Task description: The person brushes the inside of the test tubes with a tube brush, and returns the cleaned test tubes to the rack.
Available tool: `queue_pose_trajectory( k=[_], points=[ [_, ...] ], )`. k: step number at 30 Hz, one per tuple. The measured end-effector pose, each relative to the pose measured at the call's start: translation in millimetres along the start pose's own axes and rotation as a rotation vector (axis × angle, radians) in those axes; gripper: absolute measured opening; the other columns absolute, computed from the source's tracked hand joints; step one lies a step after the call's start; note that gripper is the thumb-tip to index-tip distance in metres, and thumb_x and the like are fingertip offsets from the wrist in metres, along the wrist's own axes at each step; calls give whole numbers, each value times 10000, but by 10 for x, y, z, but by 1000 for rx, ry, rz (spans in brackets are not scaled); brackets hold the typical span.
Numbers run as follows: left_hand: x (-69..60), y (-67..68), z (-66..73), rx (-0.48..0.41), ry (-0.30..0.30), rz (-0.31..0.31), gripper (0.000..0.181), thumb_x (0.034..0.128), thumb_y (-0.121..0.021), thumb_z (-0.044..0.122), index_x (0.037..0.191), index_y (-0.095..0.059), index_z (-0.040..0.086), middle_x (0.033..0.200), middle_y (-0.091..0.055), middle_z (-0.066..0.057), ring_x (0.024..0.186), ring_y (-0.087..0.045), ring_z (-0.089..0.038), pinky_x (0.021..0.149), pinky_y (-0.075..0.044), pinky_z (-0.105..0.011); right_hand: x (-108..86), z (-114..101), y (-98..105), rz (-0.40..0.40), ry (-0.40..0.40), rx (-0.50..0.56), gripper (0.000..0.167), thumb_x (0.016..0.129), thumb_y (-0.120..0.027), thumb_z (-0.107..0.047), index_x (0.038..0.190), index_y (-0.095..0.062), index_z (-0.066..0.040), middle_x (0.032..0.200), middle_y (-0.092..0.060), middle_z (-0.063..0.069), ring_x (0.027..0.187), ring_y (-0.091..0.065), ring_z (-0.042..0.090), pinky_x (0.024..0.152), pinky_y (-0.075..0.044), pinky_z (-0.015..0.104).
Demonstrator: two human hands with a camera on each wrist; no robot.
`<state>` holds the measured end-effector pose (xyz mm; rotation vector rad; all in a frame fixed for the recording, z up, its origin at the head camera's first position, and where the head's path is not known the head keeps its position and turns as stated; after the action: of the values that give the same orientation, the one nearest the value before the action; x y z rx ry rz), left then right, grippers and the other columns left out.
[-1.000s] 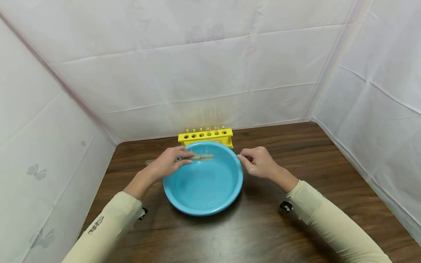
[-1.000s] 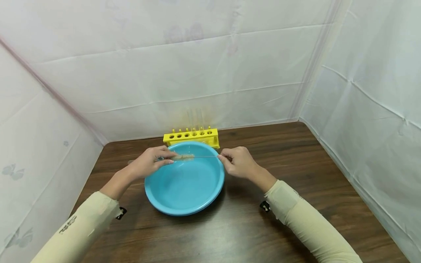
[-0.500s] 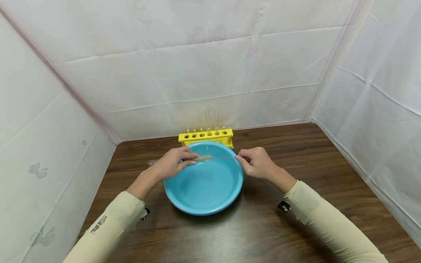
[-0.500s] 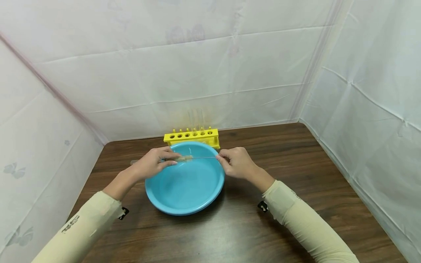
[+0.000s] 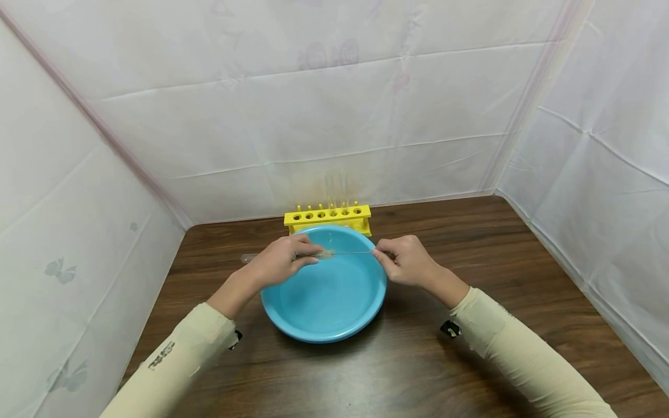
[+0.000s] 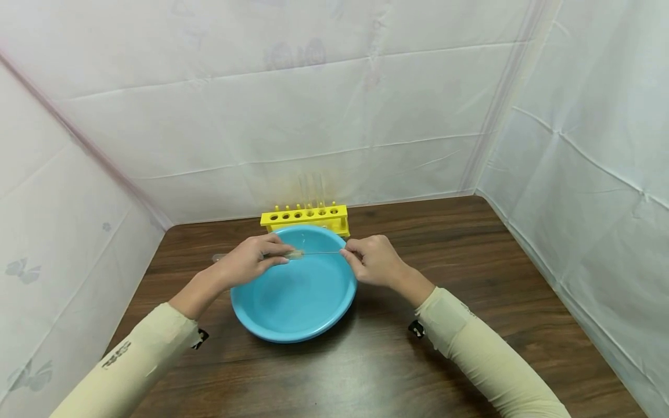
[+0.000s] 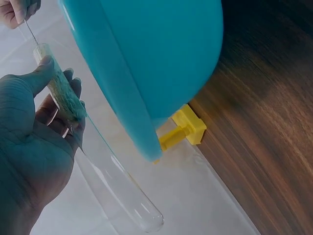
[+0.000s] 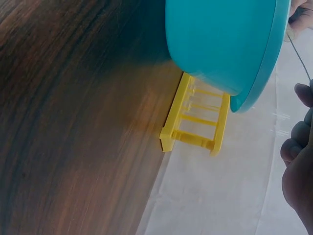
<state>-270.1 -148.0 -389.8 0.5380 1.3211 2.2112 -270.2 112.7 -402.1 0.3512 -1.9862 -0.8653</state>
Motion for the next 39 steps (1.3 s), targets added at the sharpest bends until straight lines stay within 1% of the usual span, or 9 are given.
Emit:
queue_pose_trajectory(
  k=[6,10,13,16,20,25,29,35,39],
  points=[
    [18,-31,87,13,-30,11,340,1064,-679,229,1392,-731,156,1112,-695,15,837,-528,-94,703,-480,-263,-6,-28,-54,18,31,13,214,934,-725,-35,747,-673,-126,526,-465,-60,506,-299,-85,470,-284,124],
    [46,-64,160,55,-49,8,346,1068,-674,237,1399,-726,152,1086,-689,19,850,-527,-90,705,-480,-246,3,-55,-96,10,46,19,236,943,-721,-32,739,-651,-130,521,-446,-52,503,-288,-83,472,-270,116],
    [57,-62,202,90,-50,29,342,1061,-684,231,1389,-733,148,1073,-695,21,844,-531,-88,697,-475,-238,6,-56,-106,16,38,22,266,944,-719,-24,725,-628,-143,522,-416,-53,507,-278,-80,473,-262,125],
    [68,-56,250,117,-68,54,332,1053,-696,223,1372,-745,145,1065,-707,14,836,-548,-87,693,-477,-231,12,-60,-113,24,28,27,273,940,-720,-18,718,-625,-145,521,-400,-55,509,-272,-78,474,-257,133],
    [85,-93,306,141,-92,54,335,1048,-704,234,1369,-747,152,1067,-716,8,836,-574,-87,703,-483,-214,32,-90,-169,0,33,22,253,954,-710,-39,728,-647,-136,514,-419,-54,503,-279,-86,473,-263,125],
    [103,-142,342,169,-89,39,340,1043,-710,235,1372,-746,155,1065,-710,9,830,-577,-85,715,-485,-204,59,-127,-234,-25,33,37,255,970,-697,-55,734,-651,-140,514,-434,-52,502,-292,-83,475,-273,122],
    [125,-169,392,174,-107,29,336,1043,-709,224,1366,-749,138,1045,-697,0,817,-569,-95,715,-483,-205,50,-138,-258,-23,19,65,268,968,-685,-35,725,-632,-137,513,-403,-50,500,-274,-80,469,-260,129],
    [146,-211,445,170,-130,44,324,1036,-720,222,1347,-761,139,1019,-692,0,812,-578,-98,703,-481,-196,46,-172,-322,-39,21,111,246,985,-635,-34,759,-656,-128,523,-422,-46,504,-257,-98,461,-243,121],
    [155,-247,447,165,-132,41,329,1038,-716,225,1353,-757,138,1034,-699,2,810,-579,-89,691,-477,-189,47,-188,-347,-27,29,114,231,953,-591,-11,763,-648,-130,525,-428,-41,504,-204,-101,464,-213,116]
  ],
)
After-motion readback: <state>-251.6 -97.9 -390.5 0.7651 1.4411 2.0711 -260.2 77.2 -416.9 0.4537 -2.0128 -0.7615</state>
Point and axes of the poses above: each hand's wrist, its own x-axis towards the middle knuckle, its own y-axis out of the back of the hand, z = x × y, the point moved 6 cm from there along x, towards the middle knuckle
